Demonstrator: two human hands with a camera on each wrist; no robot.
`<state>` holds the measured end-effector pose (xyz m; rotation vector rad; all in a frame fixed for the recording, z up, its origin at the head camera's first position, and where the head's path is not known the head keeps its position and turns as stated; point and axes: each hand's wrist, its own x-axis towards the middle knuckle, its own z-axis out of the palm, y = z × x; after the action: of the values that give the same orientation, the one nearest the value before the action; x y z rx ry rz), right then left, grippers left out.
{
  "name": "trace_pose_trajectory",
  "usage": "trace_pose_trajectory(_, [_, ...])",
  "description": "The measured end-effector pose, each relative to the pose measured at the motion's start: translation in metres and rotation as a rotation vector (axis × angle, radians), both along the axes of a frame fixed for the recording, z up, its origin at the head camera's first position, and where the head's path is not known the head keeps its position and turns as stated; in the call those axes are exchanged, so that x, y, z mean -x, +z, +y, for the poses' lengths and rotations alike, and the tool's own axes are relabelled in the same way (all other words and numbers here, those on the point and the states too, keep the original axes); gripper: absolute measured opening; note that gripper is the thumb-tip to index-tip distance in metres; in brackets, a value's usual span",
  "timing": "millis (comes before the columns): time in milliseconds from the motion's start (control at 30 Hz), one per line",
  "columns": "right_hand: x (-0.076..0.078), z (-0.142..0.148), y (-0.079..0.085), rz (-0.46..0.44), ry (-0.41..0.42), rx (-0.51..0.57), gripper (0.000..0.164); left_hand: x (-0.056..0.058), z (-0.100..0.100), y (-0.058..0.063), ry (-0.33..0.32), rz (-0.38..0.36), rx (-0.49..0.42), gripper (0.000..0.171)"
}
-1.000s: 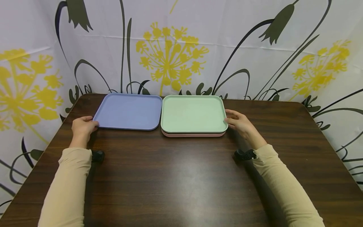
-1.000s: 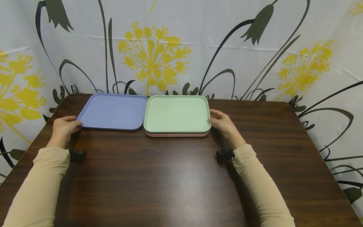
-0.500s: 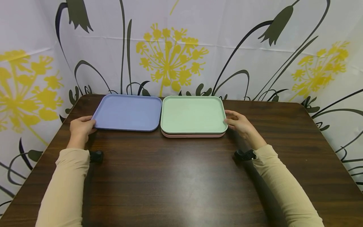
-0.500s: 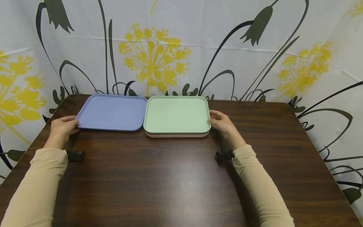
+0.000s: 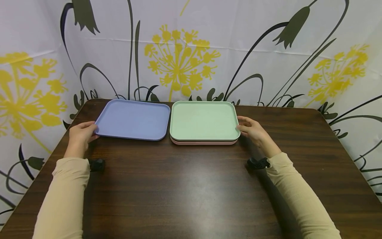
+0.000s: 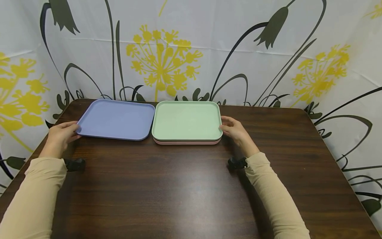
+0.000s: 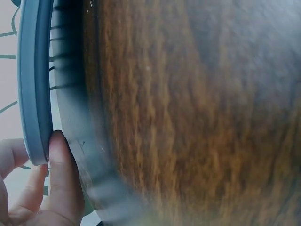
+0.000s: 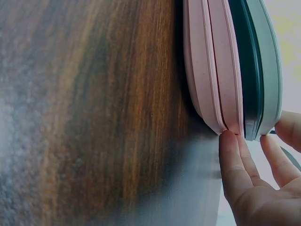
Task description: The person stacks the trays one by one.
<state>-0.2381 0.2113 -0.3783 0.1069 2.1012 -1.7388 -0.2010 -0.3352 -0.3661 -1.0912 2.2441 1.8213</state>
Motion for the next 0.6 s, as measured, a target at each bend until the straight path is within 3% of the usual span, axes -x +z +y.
trace_pose_trajectory(233, [-0.0003, -0.0003, 0.0016, 0.001, 0.001, -0.002, 0.056, -0.0027, 0.0000, 0.0037, 0.007, 0.064, -0.109, 0.060])
trace_pose_trajectory(467, [0.0003, 0.0000, 0.0004, 0.003, 0.008, 0.001, 0.056, -0.0045, -0.0041, 0.0049, -0.004, 0.052, -0.119, 0.062])
trace_pose_trajectory(600, [-0.0002, 0.0000, 0.0003, 0.008, 0.008, -0.006, 0.056, -0.0077, -0.0091, 0.0050, -0.021, 0.101, -0.177, 0.035])
